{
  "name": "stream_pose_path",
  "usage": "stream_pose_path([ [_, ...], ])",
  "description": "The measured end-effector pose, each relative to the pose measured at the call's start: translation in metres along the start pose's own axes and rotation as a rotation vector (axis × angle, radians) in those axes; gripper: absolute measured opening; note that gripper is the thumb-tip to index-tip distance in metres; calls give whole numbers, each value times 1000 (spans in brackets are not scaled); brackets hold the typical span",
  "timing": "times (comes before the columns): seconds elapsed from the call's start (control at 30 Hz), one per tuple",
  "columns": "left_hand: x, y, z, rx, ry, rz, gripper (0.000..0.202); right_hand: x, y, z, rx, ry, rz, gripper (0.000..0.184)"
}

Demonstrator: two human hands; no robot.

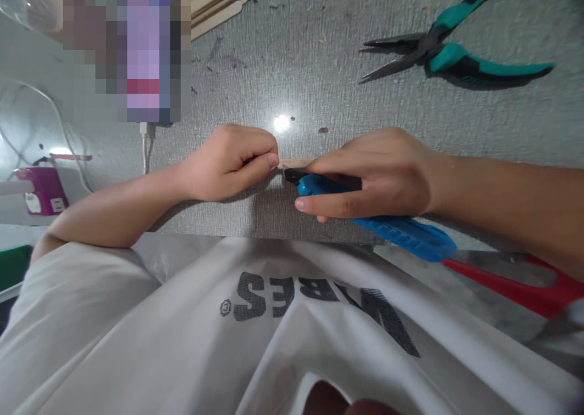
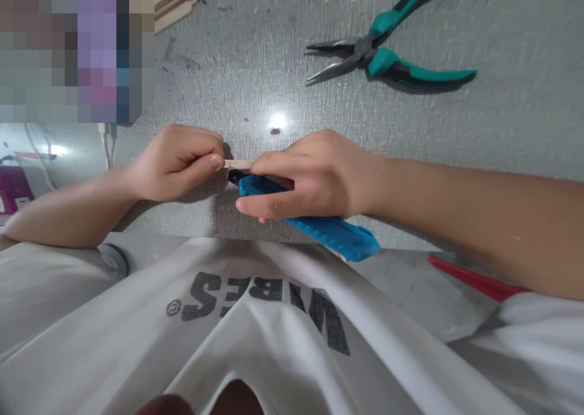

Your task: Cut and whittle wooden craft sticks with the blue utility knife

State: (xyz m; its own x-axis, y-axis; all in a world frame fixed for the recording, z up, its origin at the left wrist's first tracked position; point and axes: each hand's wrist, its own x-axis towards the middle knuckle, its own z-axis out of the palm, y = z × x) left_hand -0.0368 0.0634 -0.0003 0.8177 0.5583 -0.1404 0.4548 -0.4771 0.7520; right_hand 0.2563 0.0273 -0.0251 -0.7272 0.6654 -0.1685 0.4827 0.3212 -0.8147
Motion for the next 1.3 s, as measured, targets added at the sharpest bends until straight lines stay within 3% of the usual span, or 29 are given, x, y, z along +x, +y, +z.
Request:
stream_pose_path([
  [0.33,1,-2,1,23,5,51,35,-1,-3,-14,119,-114,-75,49],
  [0.4,1,-2,1,32,7,63,35,0,-3,-14,141,-144,-32,48],
  [0.73,-1,2,6,126,-16,31,36,3,-12,-14,143,-169,162,57],
  [1.0,-2,3,10,176,7,42,37,6,-6,-3,105,-181,164,62],
  [1.13,-3,2,8,180,10,58,37,4,-2,3,1,-125,60,66],
  [1.3,-5,2,7,2,67,88,38,-1,15,18,-201,82,-248,65],
])
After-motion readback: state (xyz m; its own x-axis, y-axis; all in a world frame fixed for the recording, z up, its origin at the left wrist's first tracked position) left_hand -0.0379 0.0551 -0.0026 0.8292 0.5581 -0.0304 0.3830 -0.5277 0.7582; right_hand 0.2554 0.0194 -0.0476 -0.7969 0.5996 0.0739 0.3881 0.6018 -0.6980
